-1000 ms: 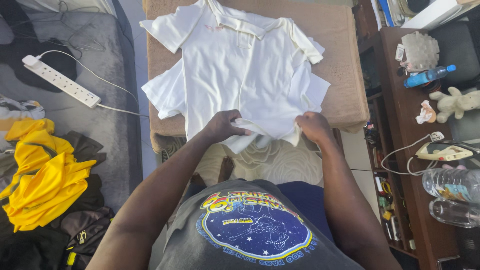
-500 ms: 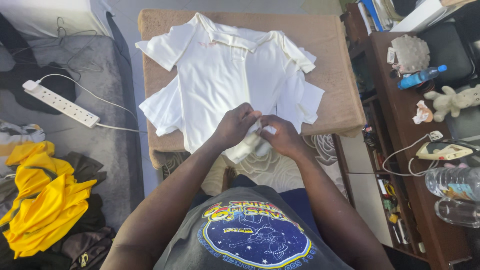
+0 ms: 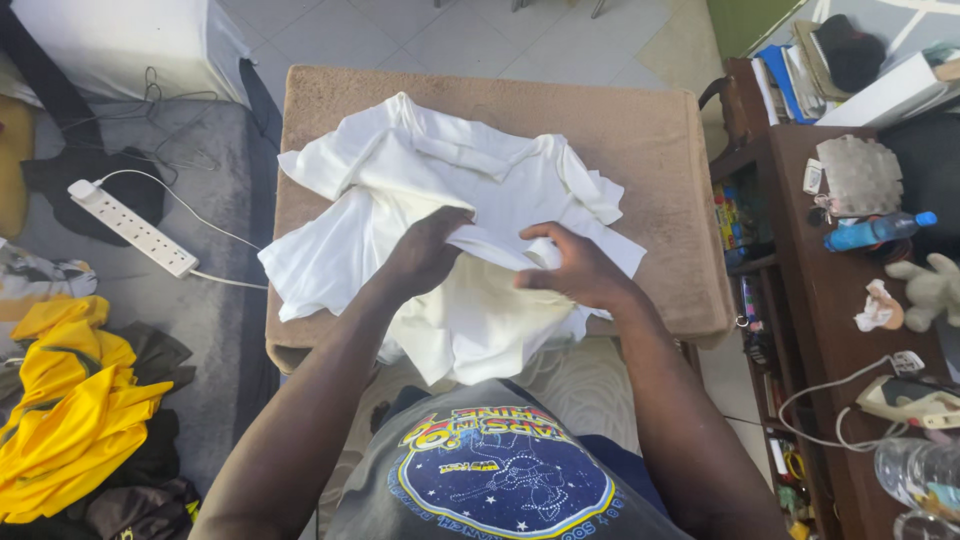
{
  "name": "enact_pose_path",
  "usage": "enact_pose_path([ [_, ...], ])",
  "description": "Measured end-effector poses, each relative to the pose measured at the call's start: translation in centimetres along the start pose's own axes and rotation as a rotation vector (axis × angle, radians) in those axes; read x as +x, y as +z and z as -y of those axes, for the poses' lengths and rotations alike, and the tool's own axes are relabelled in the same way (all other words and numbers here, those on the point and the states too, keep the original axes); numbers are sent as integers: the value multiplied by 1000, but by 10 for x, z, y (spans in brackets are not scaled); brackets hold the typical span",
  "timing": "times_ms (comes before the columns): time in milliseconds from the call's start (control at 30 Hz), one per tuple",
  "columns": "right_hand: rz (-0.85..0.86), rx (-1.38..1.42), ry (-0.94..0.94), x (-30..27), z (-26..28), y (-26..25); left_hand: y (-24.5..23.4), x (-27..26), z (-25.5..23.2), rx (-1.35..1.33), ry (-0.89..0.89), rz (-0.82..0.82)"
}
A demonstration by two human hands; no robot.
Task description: The person places several shirts on a hanger one by one. They handle a white t-shirt, a white polo shirt, and a yellow polo shirt, placing each on a hanger and then moving them to a nearby rack.
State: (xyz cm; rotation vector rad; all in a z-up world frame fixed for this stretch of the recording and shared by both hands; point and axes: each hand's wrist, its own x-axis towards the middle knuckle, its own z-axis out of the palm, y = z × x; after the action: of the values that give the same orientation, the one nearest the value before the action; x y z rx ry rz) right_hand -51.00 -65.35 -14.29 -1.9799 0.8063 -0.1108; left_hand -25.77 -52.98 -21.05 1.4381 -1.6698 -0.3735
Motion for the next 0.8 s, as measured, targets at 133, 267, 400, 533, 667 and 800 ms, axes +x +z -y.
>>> enact_pose_path([
  [133,183,-446,164,41,-4,-3,1,23,-23,64,-21,-100],
  [267,9,123,-144,68,-35,-25,-29,53,-59,-113,-383,157],
  [400,319,444,-53,69,-40,-34,-39,57,-69,174,-483,394],
  [533,366,48,-86,73,-11,-20,-21,24,-33,540,-526,375],
  [667,323,-354,101,76,3,7,-8,15,-12,22,-543,16],
  [800,31,-427,-89,100,-37,38,-16,46,-18,-168,-563,98],
])
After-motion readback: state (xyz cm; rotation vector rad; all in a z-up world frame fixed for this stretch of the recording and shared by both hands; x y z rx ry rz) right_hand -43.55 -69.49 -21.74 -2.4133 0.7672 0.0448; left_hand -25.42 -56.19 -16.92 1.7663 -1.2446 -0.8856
